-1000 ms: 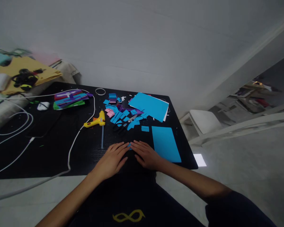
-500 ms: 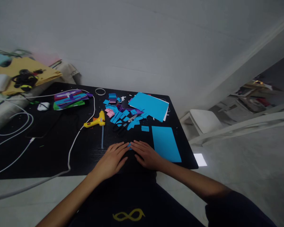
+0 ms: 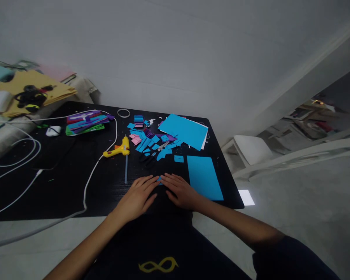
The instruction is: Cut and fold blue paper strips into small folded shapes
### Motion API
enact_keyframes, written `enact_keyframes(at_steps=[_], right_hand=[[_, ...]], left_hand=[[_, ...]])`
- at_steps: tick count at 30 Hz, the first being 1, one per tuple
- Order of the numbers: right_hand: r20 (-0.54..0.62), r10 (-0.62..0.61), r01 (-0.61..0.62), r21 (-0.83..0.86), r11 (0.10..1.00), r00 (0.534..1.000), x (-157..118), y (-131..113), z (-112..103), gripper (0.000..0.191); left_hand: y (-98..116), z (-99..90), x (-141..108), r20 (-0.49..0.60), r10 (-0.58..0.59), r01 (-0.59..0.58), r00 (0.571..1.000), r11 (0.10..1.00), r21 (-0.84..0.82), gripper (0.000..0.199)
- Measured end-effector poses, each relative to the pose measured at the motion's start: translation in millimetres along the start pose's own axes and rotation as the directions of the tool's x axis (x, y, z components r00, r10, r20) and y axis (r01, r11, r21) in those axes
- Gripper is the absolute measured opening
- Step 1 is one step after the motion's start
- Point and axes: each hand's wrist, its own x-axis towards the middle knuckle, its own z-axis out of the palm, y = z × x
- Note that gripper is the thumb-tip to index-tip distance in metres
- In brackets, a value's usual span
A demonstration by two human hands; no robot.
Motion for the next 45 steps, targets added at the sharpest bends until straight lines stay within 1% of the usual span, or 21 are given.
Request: enact_keyframes(at_steps=[11, 18, 24, 33, 38, 42, 45], right_hand=[[-0.011, -0.001, 0.001, -0.004, 1.0, 1.0, -0.3, 0.1, 0.7, 0.056], [-0.016, 0.0, 0.0, -0.003, 1.0, 1.0, -0.3, -0.3, 0.6, 0.057], [-0.014, 0.006, -0.006, -0.016, 1.0, 1.0, -0.8, 0.4, 1.4, 0.055], [-0.026, -0.003, 0.003, -0.009, 1.0, 1.0, -0.3, -0.5, -0.4, 0.058], [-0.027, -0.005, 0.005, -0.005, 1.0, 1.0, -0.8, 0.4, 1.1, 0.055], [-0.02, -0.002, 0.001, -0.004, 1.0, 1.0, -0.6, 0.1, 0.5, 0.055], [-0.007, 0.003, -0.003, -0.01, 1.0, 1.0, -0.1, -0.9, -1.0, 0.057]], left_hand=[[-1.0, 0.2, 0.4, -0.007, 0.01, -0.01, 1.0, 1.0, -0.008, 0.045], [-1.0, -0.7, 0.0, 0.015, -0.005, 0.005, 1.0, 1.0, -0.003, 0.044], [-0.6, -0.5, 0.4, 0.012, -0.011, 0.011, 1.0, 1.0, -0.012, 0.044], [-1.0, -0.3, 0.4, -0.008, -0.004, 0.004, 1.0, 1.0, -0.023, 0.044], [-1.1, -0.6, 0.8, -0.001, -0.003, 0.003, 1.0, 1.0, -0.017, 0.045], [-0.7, -1.0, 0.9, 0.008, -0.005, 0.005, 1.0, 1.0, -0.018, 0.046], [-0.6, -1.3, 0.7, -0.005, -0.003, 0.003, 1.0, 0.999, -0.033, 0.045]])
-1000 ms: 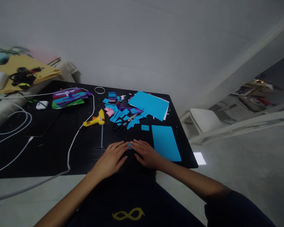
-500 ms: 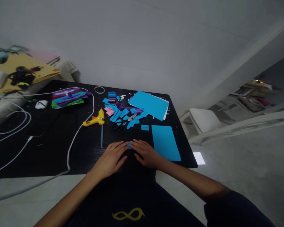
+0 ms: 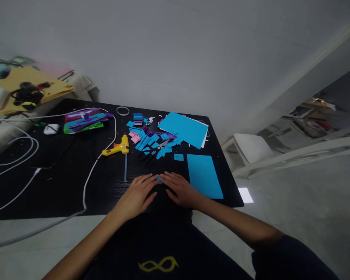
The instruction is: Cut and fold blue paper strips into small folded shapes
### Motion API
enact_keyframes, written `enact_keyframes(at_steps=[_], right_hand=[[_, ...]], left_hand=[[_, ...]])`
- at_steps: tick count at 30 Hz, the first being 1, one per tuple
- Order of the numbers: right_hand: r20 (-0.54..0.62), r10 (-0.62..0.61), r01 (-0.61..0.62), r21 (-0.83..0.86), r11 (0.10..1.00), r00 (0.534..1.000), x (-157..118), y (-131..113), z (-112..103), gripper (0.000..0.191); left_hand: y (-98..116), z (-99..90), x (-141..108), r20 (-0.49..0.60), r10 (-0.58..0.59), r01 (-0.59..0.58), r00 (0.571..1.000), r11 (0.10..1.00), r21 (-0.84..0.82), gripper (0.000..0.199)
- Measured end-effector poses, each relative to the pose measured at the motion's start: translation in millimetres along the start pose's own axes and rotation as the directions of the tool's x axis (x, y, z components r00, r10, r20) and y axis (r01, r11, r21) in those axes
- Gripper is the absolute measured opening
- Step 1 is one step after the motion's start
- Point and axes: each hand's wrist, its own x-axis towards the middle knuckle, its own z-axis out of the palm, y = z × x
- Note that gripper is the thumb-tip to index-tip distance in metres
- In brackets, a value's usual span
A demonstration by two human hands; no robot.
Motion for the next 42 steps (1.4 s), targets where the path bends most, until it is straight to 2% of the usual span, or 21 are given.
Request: enact_keyframes(at_steps=[9, 17, 29, 42], right_hand=[[0.008, 0.005, -0.005, 0.011, 1.0, 1.0, 0.0, 0.2, -0.1, 0.056], [-0.005, 0.004, -0.004, 0.012, 1.0, 1.0, -0.1, -0.3, 0.0, 0.057], [-0.009, -0.01, 0.009, -0.019, 1.0, 1.0, 0.5, -1.1, 0.1, 0.058], [-0.009, -0.012, 0.012, -0.021, 1.0, 1.0, 0.6, -1.4, 0.7, 0.059]], left_hand=[[-0.1, -0.4, 0.3, 0.023, -0.004, 0.004, 1.0, 1.0, 0.019, 0.044], [1.6, -2.1, 0.6, -0.002, -0.012, 0.012, 1.0, 1.0, -0.014, 0.045], [0.3, 0.5, 0.5, -0.014, 0.033, -0.033, 0.999, 0.999, 0.017, 0.045], [1.4, -1.3, 0.4, -0.006, 0.008, -0.008, 1.0, 1.0, -0.002, 0.045]])
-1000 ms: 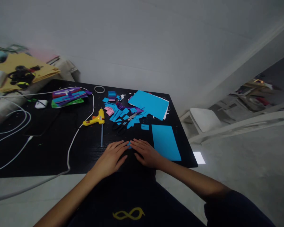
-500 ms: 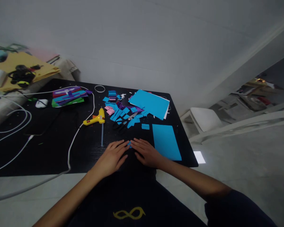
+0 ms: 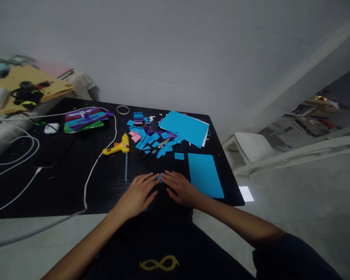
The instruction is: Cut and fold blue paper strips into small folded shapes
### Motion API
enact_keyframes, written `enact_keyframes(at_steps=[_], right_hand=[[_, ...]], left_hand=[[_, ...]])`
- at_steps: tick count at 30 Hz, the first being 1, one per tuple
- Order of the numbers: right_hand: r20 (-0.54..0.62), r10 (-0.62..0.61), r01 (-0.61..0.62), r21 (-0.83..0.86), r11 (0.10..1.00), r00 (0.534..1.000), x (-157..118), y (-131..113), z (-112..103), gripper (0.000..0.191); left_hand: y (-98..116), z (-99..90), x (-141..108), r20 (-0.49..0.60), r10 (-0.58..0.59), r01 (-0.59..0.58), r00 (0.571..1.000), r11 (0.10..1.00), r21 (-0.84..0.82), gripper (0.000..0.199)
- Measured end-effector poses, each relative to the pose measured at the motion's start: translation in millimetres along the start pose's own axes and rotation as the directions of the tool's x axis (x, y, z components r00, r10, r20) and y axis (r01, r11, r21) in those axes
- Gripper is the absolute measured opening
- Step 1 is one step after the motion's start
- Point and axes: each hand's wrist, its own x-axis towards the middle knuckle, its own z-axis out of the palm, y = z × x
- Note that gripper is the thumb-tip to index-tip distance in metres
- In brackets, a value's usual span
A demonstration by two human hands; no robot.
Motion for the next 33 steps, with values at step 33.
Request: enact_keyframes(at_steps=[33], right_hand=[[0.002, 0.013, -0.013, 0.0, 1.0, 1.0, -0.6, 0.9, 1.0, 0.058]], left_hand=[[-0.7, 0.5, 0.2, 0.0, 0.001, -0.001, 1.0, 1.0, 0.016, 0.045]])
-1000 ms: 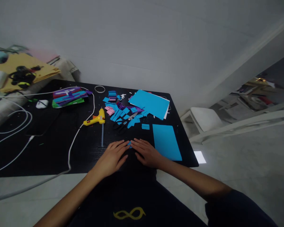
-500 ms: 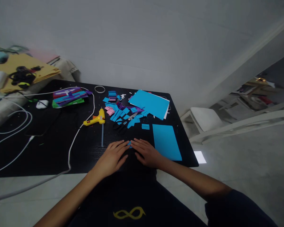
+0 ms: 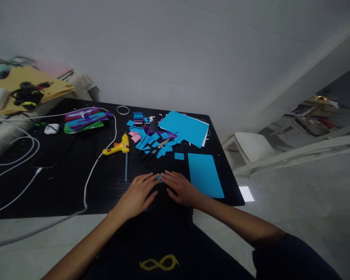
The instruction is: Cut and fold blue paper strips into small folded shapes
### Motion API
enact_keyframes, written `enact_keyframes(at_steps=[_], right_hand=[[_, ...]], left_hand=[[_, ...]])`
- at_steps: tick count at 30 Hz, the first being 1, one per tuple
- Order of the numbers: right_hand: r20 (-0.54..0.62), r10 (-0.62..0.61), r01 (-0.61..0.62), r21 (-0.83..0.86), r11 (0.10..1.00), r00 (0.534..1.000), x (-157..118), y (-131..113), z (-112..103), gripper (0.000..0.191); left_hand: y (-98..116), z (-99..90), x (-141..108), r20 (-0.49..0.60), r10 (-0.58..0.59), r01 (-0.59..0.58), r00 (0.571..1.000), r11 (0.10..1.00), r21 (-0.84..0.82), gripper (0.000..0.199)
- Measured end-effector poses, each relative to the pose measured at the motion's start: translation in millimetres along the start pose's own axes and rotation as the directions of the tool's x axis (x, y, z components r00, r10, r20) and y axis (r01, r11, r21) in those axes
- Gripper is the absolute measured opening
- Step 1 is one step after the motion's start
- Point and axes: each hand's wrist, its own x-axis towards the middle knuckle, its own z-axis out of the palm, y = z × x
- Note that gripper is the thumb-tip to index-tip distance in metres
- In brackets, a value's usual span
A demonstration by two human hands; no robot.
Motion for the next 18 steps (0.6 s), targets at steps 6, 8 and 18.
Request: enact_keyframes(at_steps=[6, 8, 18], right_hand=[[-0.015, -0.003, 0.003, 0.011, 1.0, 1.0, 0.0, 0.1, 0.5, 0.054], [-0.013, -0.004, 0.004, 0.013, 1.0, 1.0, 0.2, 0.1, 0.6, 0.054], [-0.014, -0.007, 0.007, 0.004, 1.0, 1.0, -0.2, -0.5, -0.7, 0.055]], left_hand=[[0.2, -0.8, 0.3, 0.01, 0.003, -0.003, 1.0, 1.0, 0.021, 0.043], [0.5, -0.9, 0.4, 0.013, 0.002, -0.002, 1.0, 1.0, 0.024, 0.043], [1.1, -1.2, 0.4, 0.018, -0.005, 0.005, 1.0, 1.0, 0.012, 0.044]])
